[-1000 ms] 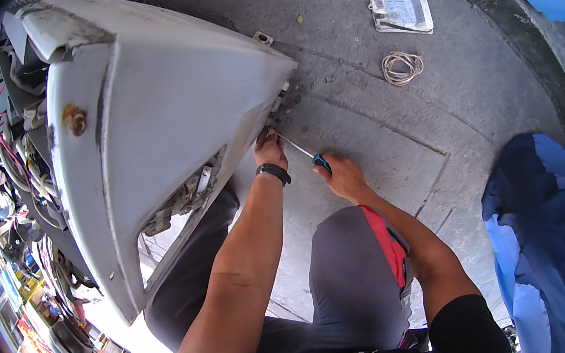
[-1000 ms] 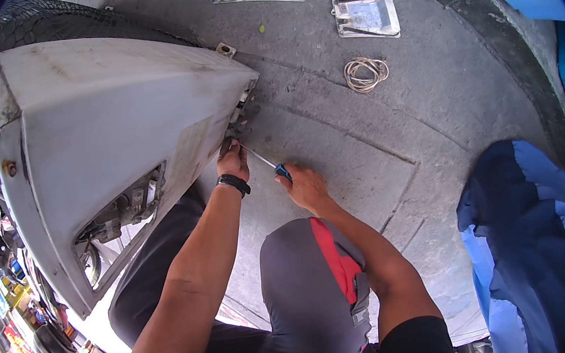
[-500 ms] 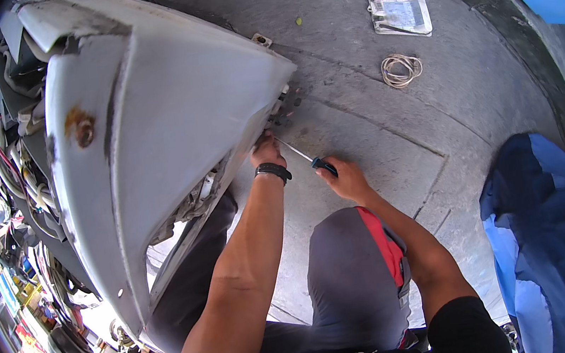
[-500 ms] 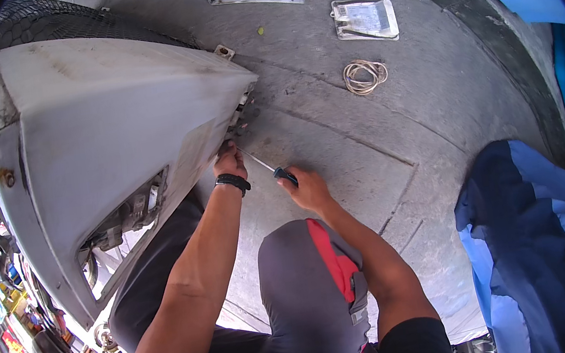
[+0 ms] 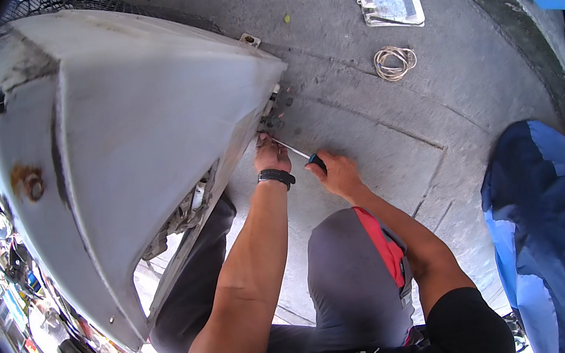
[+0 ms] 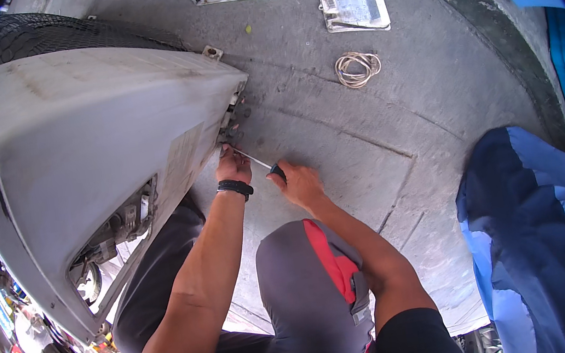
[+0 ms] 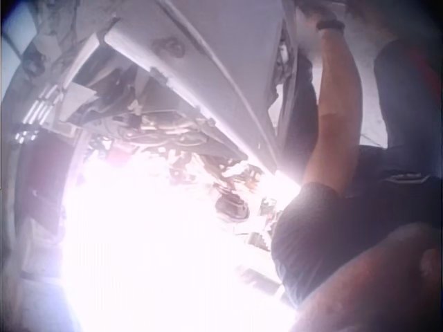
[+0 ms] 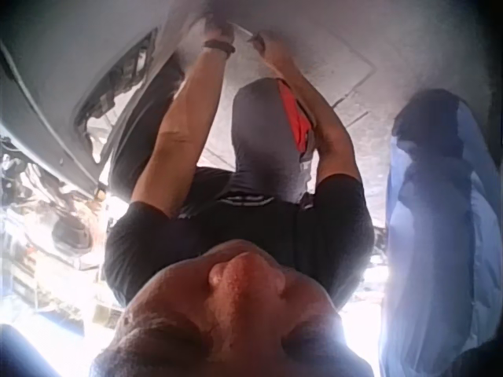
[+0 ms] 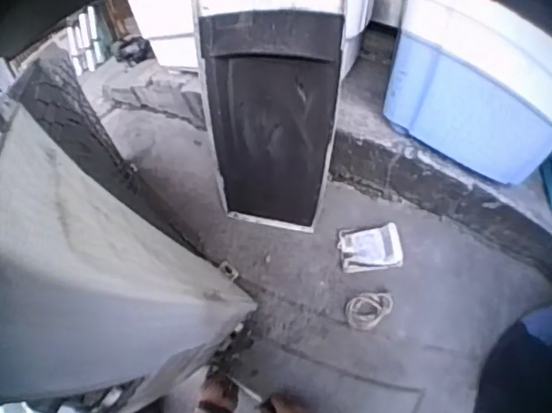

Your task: The person disassembles an air conditioner unit outdoors by using a screwdriver to remove screws from the casing and then moving the detached metal panels away.

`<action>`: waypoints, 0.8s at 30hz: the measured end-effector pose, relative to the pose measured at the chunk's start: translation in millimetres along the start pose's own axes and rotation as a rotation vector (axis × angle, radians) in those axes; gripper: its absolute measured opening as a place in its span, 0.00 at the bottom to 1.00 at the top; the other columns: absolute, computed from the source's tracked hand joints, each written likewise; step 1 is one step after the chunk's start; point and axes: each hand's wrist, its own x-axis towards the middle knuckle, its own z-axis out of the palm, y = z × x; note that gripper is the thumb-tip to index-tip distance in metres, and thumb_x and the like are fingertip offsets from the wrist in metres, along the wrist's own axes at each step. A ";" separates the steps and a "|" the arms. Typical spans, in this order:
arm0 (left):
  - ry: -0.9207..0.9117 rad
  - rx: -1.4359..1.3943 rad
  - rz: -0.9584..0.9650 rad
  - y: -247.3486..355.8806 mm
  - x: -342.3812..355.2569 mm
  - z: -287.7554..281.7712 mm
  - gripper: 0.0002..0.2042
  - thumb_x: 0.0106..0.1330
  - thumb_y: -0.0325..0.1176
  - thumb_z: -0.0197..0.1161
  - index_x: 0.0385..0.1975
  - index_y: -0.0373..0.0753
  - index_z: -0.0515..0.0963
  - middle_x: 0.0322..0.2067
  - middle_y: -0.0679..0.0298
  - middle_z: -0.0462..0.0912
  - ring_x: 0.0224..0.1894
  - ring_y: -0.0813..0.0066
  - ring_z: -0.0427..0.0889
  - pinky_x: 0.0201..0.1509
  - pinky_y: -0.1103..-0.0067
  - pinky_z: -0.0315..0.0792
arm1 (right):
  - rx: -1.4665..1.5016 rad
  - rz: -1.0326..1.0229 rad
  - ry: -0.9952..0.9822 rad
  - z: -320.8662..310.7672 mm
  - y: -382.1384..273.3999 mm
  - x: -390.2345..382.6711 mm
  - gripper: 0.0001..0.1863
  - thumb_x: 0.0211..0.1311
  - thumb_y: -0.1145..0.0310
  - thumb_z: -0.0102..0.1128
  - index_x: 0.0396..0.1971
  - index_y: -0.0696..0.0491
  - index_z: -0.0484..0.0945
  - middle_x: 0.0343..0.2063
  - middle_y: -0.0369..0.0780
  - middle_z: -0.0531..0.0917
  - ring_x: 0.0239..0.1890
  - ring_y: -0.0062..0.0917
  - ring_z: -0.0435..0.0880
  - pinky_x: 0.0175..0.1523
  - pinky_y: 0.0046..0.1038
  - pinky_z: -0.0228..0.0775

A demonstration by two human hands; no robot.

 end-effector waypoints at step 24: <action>0.110 1.085 0.912 87.1 -126.0 -76.9 0.20 0.53 0.41 0.71 0.27 0.30 0.71 0.20 0.54 0.74 0.23 0.61 0.73 0.34 0.67 0.70 | 1.329 0.433 0.001 -19.2 -6.8 55.5 0.19 0.61 0.58 0.65 0.46 0.51 0.73 0.29 0.35 0.80 0.34 0.29 0.80 0.43 0.37 0.73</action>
